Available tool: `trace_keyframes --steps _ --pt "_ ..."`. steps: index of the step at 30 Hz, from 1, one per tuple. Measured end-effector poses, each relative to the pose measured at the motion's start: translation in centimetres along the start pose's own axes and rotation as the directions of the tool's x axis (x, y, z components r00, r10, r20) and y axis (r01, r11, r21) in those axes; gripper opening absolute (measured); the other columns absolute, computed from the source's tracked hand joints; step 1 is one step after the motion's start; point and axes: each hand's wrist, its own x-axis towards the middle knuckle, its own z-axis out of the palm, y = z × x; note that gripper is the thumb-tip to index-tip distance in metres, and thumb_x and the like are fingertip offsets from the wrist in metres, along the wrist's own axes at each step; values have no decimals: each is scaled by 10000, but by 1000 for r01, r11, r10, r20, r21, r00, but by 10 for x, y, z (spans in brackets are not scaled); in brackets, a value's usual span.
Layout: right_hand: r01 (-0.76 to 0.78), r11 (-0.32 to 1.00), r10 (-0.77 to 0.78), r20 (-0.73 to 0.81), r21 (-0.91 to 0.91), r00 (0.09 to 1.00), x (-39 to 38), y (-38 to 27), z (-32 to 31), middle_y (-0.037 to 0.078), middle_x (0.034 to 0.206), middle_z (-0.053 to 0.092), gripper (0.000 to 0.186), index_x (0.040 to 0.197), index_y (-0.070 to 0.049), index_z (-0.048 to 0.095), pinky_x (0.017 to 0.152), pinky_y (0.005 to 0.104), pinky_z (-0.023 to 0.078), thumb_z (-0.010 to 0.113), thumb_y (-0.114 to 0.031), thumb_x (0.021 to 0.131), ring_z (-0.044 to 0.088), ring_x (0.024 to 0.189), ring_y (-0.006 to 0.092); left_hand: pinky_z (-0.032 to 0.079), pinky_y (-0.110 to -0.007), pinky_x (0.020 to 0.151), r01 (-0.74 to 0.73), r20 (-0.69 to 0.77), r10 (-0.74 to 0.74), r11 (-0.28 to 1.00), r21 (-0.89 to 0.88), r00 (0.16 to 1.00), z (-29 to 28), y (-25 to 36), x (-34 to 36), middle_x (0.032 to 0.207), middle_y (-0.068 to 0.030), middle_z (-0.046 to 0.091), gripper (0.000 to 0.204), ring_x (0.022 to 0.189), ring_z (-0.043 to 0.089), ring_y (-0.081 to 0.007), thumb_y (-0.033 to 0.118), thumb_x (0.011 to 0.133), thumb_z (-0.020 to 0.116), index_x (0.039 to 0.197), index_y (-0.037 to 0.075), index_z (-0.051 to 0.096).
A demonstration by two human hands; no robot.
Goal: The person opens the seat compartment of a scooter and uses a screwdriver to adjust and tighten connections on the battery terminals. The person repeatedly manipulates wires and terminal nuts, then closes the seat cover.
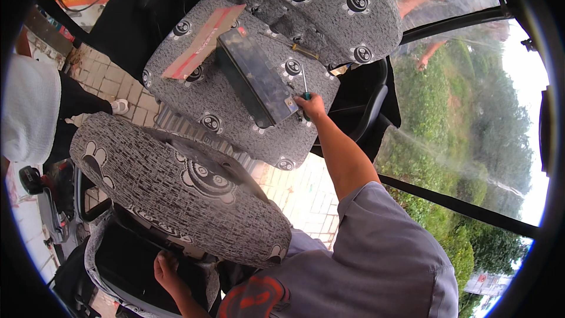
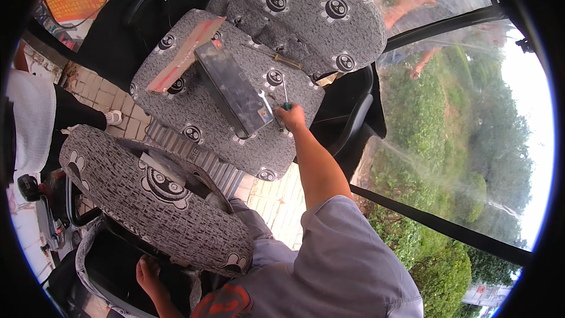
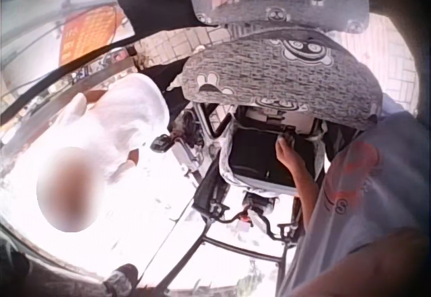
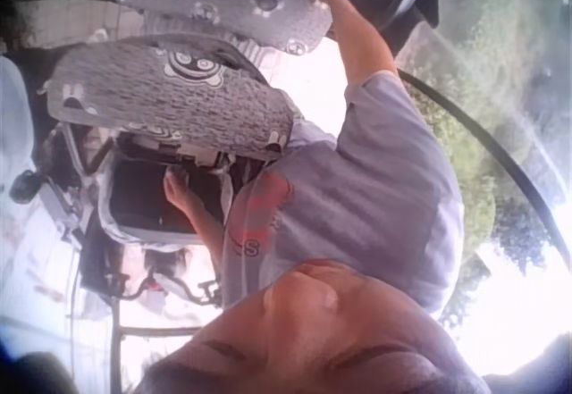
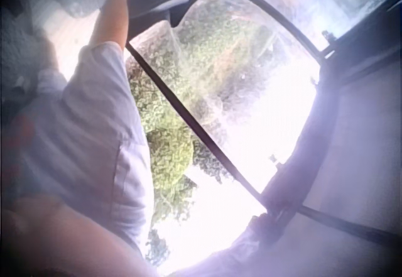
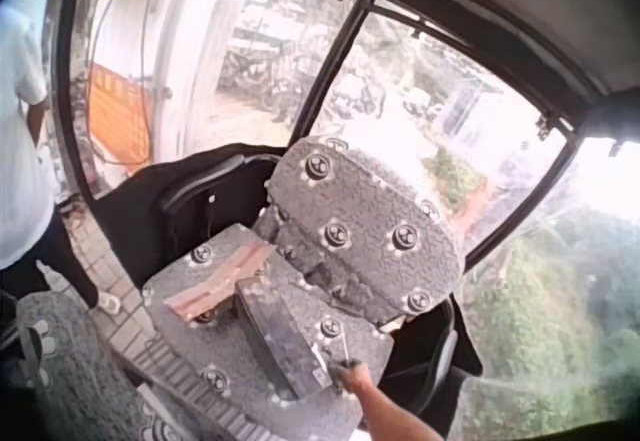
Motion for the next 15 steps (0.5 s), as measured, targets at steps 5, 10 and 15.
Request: trace_keyframes --steps 5,10,15 --pt "158 944 -167 -7 -290 986 2 -10 -3 188 939 660 546 1102 -11 598 787 377 493 754 -280 653 641 893 316 372 -203 589 -33 78 36 999 -37 996 -1 -13 43 750 -3 588 302 657 501 -55 286 941 509 928 4 618" --pt "268 889 -319 -82 -370 944 -6 14 -35 224 1087 617 517 1165 -5 572 853 385 477 711 -242 727 604 1011 331 408 -269 586 -79 -1 83 960 268 997 14 -49 147 701 -43 604 256 630 504 -95 224 856 590 884 -25 639" --pt "340 940 -341 -37 -22 939 -127 -67 -42 146 1064 631 391 1145 66 562 837 295 454 623 -170 840 595 965 202 487 -379 713 -44 4 49 855 516 999 20 -81 205 793 -172 667 312 788 647 -290 280 768 663 911 3 674"
